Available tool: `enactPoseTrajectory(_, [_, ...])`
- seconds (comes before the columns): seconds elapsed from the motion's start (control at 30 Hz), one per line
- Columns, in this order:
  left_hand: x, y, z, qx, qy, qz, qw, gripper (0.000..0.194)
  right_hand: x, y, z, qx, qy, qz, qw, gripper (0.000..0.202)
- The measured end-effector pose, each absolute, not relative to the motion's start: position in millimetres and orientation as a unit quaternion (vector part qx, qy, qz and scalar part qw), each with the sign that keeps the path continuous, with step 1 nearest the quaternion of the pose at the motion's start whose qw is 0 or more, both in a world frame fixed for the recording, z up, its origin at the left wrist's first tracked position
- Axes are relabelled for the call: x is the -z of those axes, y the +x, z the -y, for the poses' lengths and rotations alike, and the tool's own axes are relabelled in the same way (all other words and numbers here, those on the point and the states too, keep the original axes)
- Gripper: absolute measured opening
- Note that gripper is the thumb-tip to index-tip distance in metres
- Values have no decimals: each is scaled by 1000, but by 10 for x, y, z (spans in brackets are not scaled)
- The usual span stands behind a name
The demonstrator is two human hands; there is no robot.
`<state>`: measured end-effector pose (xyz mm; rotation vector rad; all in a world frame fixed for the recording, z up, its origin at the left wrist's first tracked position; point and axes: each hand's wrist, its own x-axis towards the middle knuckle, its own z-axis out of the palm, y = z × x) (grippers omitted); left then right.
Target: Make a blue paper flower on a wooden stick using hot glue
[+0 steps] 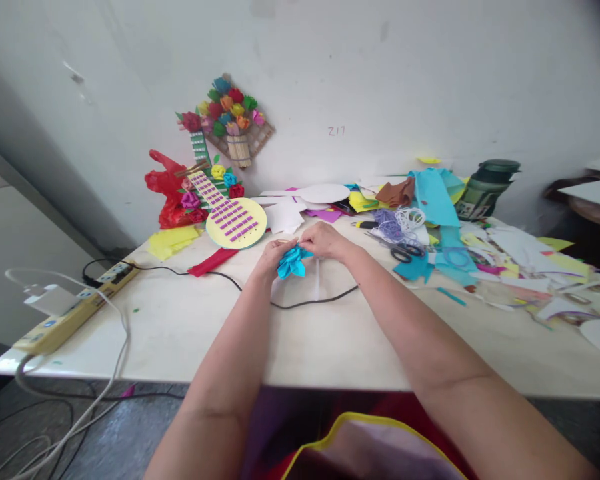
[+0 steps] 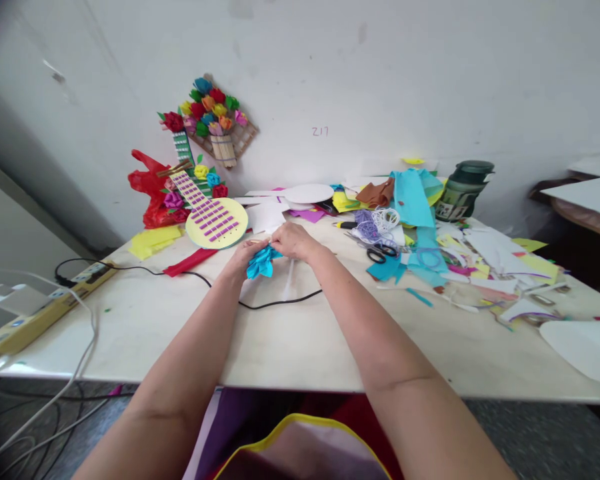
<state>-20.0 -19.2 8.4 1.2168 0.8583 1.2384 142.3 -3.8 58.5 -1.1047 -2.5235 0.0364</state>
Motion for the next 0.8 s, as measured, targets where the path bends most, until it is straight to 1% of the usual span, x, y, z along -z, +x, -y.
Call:
enactPoseTrajectory(0.2, [-114, -190, 212, -531, 528, -351, 563, 48, -585, 1406, 36, -118, -452, 854, 227, 19])
enactPoseTrajectory(0.37, [-105, -189, 207, -538, 523, -351, 559, 48, -547, 1426, 17, -199, -416, 842, 279, 17])
enactPoseTrajectory(0.47, [-98, -190, 200, -541, 519, -353, 560, 47, -544, 1448, 25, -240, -399, 834, 296, 23])
enactPoseTrajectory(0.57, [-83, -199, 190, -539, 523, -357, 556, 46, -550, 1465, 28, -257, -401, 831, 287, 25])
enactPoseTrajectory(0.8, [-78, -213, 198, -518, 544, -358, 554, 44, -576, 1509, 34, -266, -394, 847, 236, 19])
